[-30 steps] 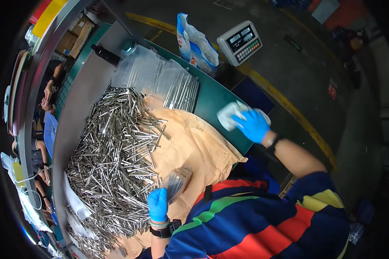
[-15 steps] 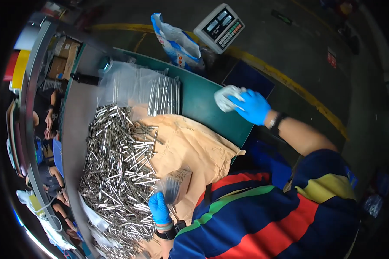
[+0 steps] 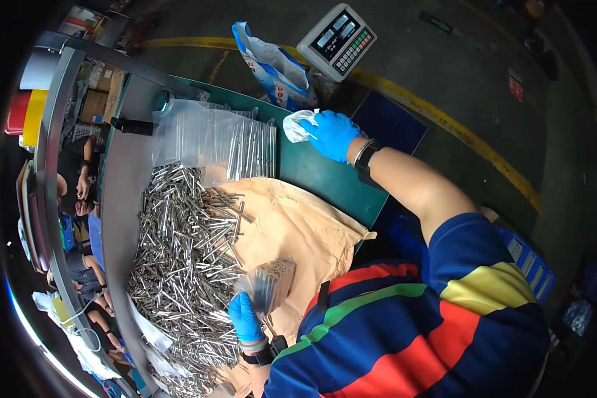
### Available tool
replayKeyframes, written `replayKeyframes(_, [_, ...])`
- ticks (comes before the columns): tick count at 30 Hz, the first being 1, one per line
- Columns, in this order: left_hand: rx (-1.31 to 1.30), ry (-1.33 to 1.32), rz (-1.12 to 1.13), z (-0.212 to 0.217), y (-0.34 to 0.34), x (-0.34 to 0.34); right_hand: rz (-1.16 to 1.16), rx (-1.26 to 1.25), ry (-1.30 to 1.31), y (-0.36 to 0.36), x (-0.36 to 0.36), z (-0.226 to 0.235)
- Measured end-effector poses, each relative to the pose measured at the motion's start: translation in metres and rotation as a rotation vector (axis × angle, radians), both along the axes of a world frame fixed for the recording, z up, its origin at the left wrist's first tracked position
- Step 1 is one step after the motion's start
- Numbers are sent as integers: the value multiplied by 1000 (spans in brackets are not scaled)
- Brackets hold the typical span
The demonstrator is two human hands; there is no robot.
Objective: Packing small metal pins or components into individual plastic bags at a workstation.
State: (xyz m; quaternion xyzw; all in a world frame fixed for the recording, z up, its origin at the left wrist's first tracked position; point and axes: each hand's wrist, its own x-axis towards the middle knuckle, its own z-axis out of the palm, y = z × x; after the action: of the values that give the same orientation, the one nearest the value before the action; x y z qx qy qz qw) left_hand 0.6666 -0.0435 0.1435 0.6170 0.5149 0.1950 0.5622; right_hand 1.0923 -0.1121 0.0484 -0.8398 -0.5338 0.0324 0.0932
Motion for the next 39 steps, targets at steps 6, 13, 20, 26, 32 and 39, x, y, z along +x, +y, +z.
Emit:
replayKeyframes(6, [12, -8, -11, -7, 4, -11, 321, 122, 19, -73, -54, -9])
replayKeyframes(13, [48, -6, -39, -12, 3, -19, 451, -218, 273, -124, -65, 25])
replayKeyframes(20, [86, 23, -77, -9, 5, -3, 260, 87, 130, 1, -57, 1])
replayKeyframes(26, [59, 44, -113, -5, 7, -3, 229, 68, 142, -52, -66, 12])
replayKeyframes(32, [95, -12, -167, -6, 2, -11, 194, -113, 278, -127, -49, 11])
replayKeyframes(39, [133, -17, -316, -8, 11, -7, 176, 203, 1219, -61, -75, 164])
